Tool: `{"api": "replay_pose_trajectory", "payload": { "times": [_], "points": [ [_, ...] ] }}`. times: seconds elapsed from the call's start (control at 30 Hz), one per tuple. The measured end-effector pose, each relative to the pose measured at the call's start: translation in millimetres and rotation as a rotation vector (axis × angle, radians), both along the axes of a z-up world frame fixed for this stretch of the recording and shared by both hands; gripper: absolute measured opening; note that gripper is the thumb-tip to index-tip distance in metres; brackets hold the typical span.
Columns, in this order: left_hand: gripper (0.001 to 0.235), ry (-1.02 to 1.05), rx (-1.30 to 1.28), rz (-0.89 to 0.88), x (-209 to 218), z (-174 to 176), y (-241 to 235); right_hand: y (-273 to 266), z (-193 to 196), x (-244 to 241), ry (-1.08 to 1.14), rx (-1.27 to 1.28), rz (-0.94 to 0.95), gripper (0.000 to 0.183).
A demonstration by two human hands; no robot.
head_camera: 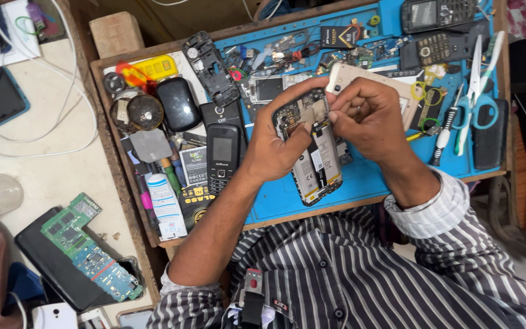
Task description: The person holds a disassembled smartphone and repeatedly presses and adjusts internal ribbon cables and connectors with their fingers. They rotate the device to access different connection points and continue manipulating the internal components throughout the clip.
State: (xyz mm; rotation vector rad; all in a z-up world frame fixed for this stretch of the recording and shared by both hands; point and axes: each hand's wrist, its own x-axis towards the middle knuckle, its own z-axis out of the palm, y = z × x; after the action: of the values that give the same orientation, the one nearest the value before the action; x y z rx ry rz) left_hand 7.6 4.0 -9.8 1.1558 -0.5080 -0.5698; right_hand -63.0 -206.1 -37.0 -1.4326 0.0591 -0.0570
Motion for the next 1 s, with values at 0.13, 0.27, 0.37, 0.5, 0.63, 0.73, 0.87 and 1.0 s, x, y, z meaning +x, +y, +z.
{"api": "replay_pose_trajectory", "payload": {
  "times": [0.13, 0.27, 0.37, 0.5, 0.63, 0.73, 0.87, 1.0],
  "points": [
    [0.059, -0.003, 0.033, 0.035, -2.0, 0.6, -2.5, 1.8, -4.0, 3.9, -0.017, -0.131, -0.012, 0.009],
    [0.055, -0.012, -0.039, 0.126, -1.3, -3.4, -6.8, 2.7, -1.4, 8.6, 0.0, -0.04, -0.028, 0.011],
    [0.054, 0.03, -0.083, 0.229, -1.4, -4.3, -4.9, 8.0, 13.7, 7.3, 0.022, -0.069, 0.022, 0.021],
    [0.062, 0.147, -0.214, 0.354, -1.3, -0.7, -3.2, 16.0, 37.2, -8.4, 0.143, -0.309, 0.083, 0.043],
    [0.068, 0.248, -0.293, 0.379, 0.2, 5.4, -2.9, 20.6, 34.5, -22.5, 0.111, -0.248, 0.021, 0.039],
    [0.065, 0.168, -0.214, 0.303, 6.3, 9.9, -3.7, 16.7, 19.8, -27.1, 0.2, -0.142, -0.026, 0.031],
    [0.055, -0.06, -0.118, 0.219, 16.2, 13.0, -5.1, 6.6, 7.0, -37.1, 0.117, -0.027, -0.028, 0.032],
    [0.043, -0.04, -0.238, 0.159, 22.3, 5.6, -5.4, 11.5, 8.8, -39.5, 0.004, 0.182, 0.005, 0.053]
  ]
}}
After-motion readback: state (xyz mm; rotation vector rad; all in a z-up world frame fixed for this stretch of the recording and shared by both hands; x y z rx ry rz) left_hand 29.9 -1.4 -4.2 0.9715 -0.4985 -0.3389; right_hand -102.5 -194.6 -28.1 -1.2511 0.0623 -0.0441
